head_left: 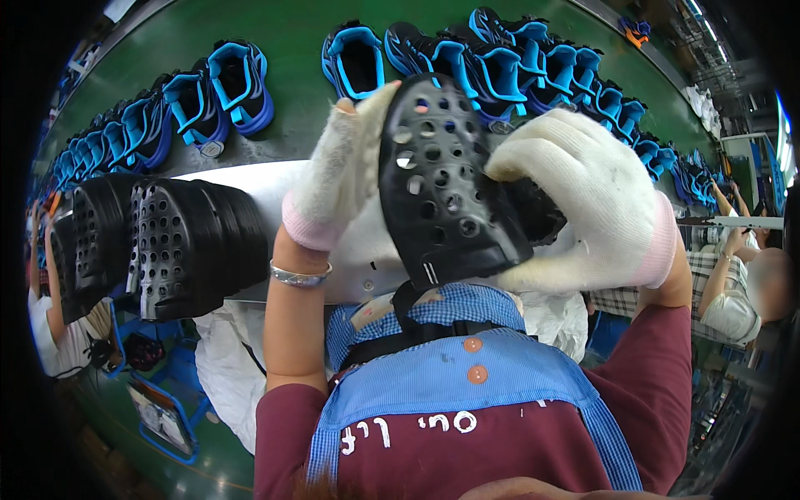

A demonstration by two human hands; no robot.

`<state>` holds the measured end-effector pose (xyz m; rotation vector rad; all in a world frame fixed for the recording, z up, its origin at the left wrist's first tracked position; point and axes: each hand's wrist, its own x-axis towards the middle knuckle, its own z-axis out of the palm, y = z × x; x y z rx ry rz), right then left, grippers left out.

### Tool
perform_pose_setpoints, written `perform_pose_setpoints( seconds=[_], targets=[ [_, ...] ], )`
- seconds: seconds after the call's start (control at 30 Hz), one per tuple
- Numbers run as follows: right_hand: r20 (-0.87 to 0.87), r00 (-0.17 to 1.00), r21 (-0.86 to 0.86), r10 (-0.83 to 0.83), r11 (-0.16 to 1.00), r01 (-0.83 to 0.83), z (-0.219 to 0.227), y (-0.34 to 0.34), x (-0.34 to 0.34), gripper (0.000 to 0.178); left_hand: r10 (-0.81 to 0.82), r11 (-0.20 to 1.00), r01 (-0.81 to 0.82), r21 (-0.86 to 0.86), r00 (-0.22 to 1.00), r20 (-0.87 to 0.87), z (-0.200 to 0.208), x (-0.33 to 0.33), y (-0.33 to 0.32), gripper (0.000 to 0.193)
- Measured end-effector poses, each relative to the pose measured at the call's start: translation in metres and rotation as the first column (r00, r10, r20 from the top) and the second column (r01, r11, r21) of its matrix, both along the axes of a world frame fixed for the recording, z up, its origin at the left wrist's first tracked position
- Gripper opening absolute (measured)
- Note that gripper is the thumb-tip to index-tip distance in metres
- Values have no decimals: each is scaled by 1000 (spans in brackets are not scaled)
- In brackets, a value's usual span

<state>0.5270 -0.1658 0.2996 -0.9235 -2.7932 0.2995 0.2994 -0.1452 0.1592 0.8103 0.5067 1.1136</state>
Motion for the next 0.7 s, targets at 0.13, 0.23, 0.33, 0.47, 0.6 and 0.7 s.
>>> perform_pose_setpoints(
  seconds=[0.13,0.23,0.33,0.47,0.6,0.7],
  targets=[
    [-191,971,-239,-141,967,93,-16,15,-14,59,-12,988,54,-142,959,283,20,7,0,58],
    [-154,958,-404,-244,900,164,-22,32,-37,55,114,985,-61,-163,934,339,9,-4,5,47],
    [-42,973,-372,-225,908,194,-42,46,-55,54,384,922,-355,-153,889,249,10,-4,10,43],
    [-43,974,-402,-224,896,189,-57,63,-75,50,488,870,-490,-48,846,217,-3,-13,27,28],
    [-2,964,-380,-264,892,244,-62,85,-87,40,625,781,-623,-51,777,79,-15,-21,58,30],
    [120,958,-318,-261,904,286,-61,113,-87,45,567,815,-578,-35,809,-158,-40,-32,80,39]
  ],
)
